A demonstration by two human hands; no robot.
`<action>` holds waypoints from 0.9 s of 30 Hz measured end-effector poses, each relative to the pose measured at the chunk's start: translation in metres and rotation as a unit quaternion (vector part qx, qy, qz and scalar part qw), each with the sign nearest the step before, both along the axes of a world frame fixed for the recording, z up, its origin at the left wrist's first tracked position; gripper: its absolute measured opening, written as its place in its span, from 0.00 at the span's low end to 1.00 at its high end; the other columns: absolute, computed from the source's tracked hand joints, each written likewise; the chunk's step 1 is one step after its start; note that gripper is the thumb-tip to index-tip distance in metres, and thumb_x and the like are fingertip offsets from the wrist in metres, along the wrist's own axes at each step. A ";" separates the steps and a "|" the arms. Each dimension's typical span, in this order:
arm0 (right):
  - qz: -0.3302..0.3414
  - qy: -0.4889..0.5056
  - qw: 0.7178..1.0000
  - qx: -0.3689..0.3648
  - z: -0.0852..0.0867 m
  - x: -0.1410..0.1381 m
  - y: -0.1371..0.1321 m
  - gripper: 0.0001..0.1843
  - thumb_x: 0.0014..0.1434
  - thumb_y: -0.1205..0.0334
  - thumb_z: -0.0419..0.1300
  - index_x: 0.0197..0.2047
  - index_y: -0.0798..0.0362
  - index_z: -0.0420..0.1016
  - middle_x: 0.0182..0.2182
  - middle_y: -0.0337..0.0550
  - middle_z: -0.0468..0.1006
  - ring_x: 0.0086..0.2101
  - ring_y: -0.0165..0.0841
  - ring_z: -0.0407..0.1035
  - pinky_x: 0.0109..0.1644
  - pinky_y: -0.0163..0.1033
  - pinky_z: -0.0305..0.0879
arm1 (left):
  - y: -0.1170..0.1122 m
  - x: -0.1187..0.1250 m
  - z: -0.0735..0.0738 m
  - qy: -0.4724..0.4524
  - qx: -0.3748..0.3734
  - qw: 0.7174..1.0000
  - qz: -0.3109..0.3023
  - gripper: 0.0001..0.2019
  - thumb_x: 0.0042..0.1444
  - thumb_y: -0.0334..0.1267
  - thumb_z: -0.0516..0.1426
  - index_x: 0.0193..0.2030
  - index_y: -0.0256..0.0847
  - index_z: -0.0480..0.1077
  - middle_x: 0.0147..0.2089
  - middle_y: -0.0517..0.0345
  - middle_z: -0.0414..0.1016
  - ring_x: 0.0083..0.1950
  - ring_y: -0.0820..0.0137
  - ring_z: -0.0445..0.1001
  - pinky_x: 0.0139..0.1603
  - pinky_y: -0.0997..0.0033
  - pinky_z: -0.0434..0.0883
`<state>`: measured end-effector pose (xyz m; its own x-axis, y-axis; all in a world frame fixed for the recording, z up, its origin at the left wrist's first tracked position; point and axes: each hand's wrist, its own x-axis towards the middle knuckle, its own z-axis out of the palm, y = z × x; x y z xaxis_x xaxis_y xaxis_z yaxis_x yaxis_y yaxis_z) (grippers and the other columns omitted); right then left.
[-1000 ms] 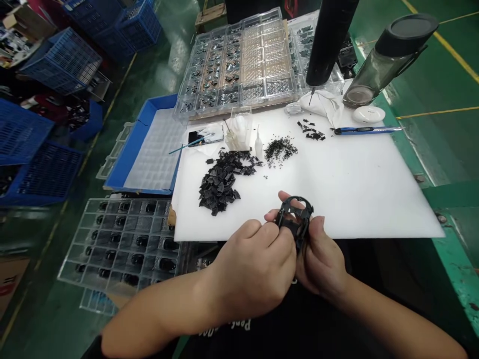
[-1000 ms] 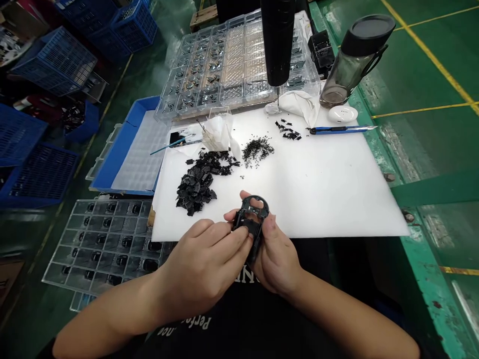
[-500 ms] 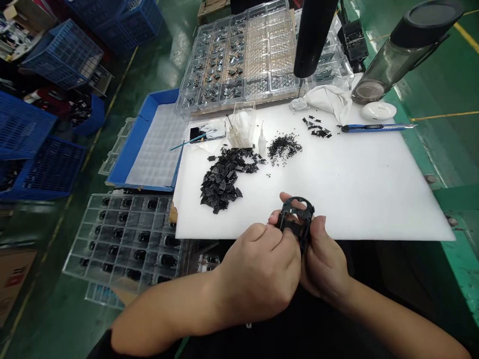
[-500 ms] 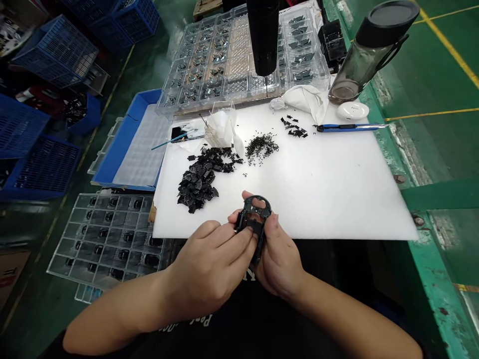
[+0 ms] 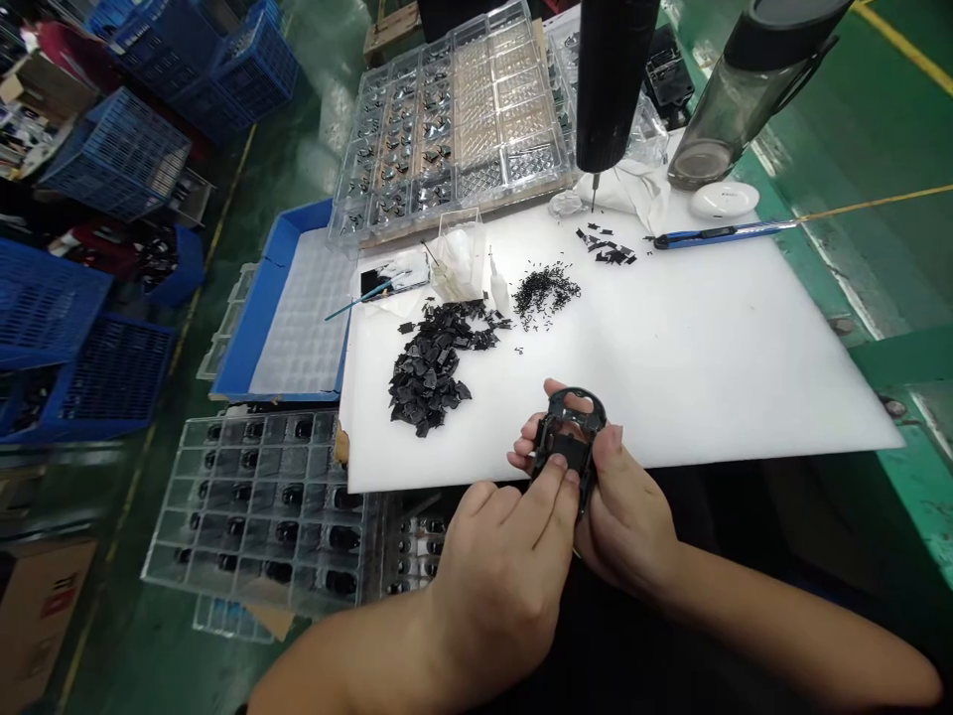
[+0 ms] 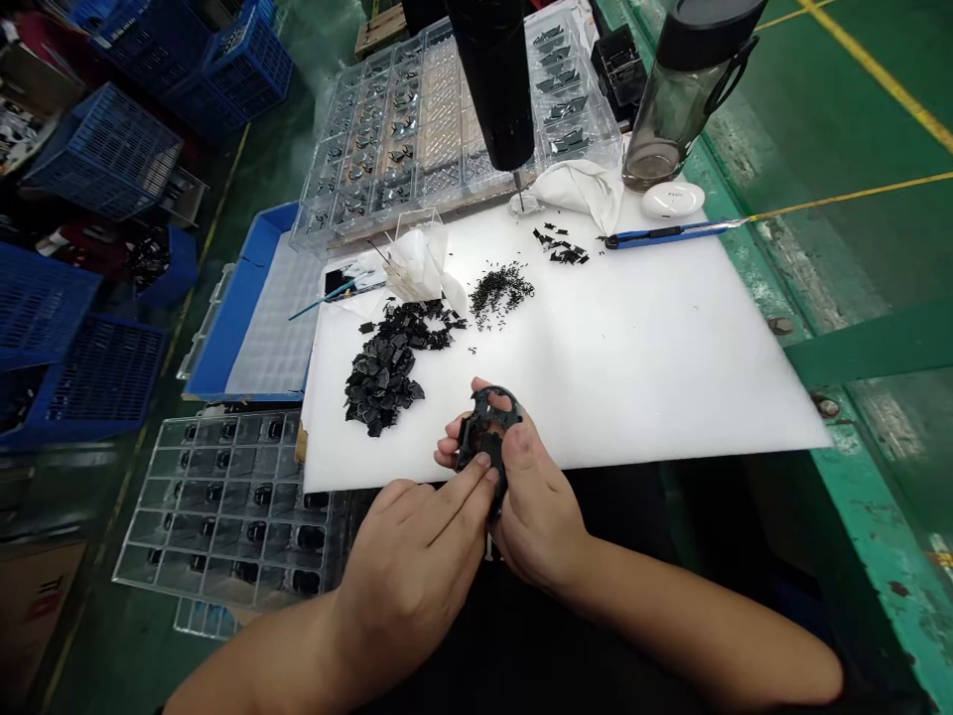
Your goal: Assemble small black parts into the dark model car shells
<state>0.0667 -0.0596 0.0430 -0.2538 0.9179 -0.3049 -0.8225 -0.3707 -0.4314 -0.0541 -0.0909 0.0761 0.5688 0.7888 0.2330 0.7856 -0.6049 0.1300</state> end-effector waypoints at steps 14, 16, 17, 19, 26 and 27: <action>-0.004 -0.008 1.000 -0.025 -0.002 -0.002 -0.001 0.21 0.66 0.45 0.54 0.56 0.45 0.71 0.40 0.42 0.76 0.41 0.34 0.72 0.54 0.44 0.68 | -0.002 0.003 -0.004 -0.014 -0.006 1.000 0.010 0.18 0.59 0.24 0.50 0.55 0.29 0.71 0.57 0.46 0.75 0.46 0.62 0.78 0.38 0.62 0.68; -0.003 -0.008 1.000 -0.023 -0.003 -0.002 -0.002 0.21 0.67 0.45 0.53 0.56 0.46 0.71 0.40 0.42 0.76 0.42 0.34 0.72 0.55 0.44 0.67 | -0.002 0.003 -0.004 -0.020 -0.009 1.000 0.013 0.19 0.59 0.24 0.49 0.55 0.29 0.71 0.57 0.46 0.75 0.47 0.62 0.78 0.37 0.63 0.68; -0.003 -0.008 1.000 -0.023 -0.003 -0.002 -0.002 0.21 0.67 0.46 0.52 0.56 0.46 0.71 0.40 0.42 0.76 0.42 0.34 0.72 0.55 0.44 0.67 | -0.003 0.003 -0.004 -0.024 -0.010 1.000 0.014 0.19 0.59 0.24 0.49 0.55 0.30 0.71 0.57 0.46 0.75 0.47 0.62 0.78 0.37 0.63 0.68; -0.001 -0.008 1.000 -0.023 -0.003 -0.002 -0.002 0.20 0.67 0.46 0.52 0.56 0.46 0.71 0.40 0.42 0.75 0.42 0.34 0.72 0.56 0.44 0.66 | -0.003 0.003 -0.004 -0.030 -0.012 0.999 0.015 0.19 0.59 0.23 0.50 0.55 0.30 0.71 0.57 0.45 0.75 0.46 0.62 0.78 0.36 0.63 0.69; -0.002 -0.006 1.000 -0.023 -0.006 -0.003 -0.002 0.20 0.67 0.46 0.53 0.56 0.44 0.70 0.41 0.41 0.75 0.44 0.35 0.72 0.61 0.47 0.62 | 0.003 0.004 -0.006 -0.065 -0.028 0.997 0.010 0.15 0.61 0.25 0.51 0.53 0.29 0.71 0.56 0.43 0.75 0.50 0.64 0.79 0.36 0.67 0.73; -0.001 -0.005 1.000 -0.024 -0.007 -0.002 -0.002 0.20 0.67 0.46 0.53 0.56 0.44 0.70 0.41 0.41 0.75 0.44 0.35 0.72 0.61 0.48 0.62 | 0.004 0.004 -0.007 -0.069 -0.031 0.997 0.009 0.16 0.61 0.25 0.51 0.54 0.28 0.71 0.56 0.42 0.75 0.51 0.64 0.79 0.37 0.67 0.74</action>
<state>0.0643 -0.0612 0.0362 -0.2481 0.9029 -0.3511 -0.8193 -0.3890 -0.4213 -0.0506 -0.0871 0.0694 0.5212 0.8134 0.2582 0.7678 -0.5790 0.2742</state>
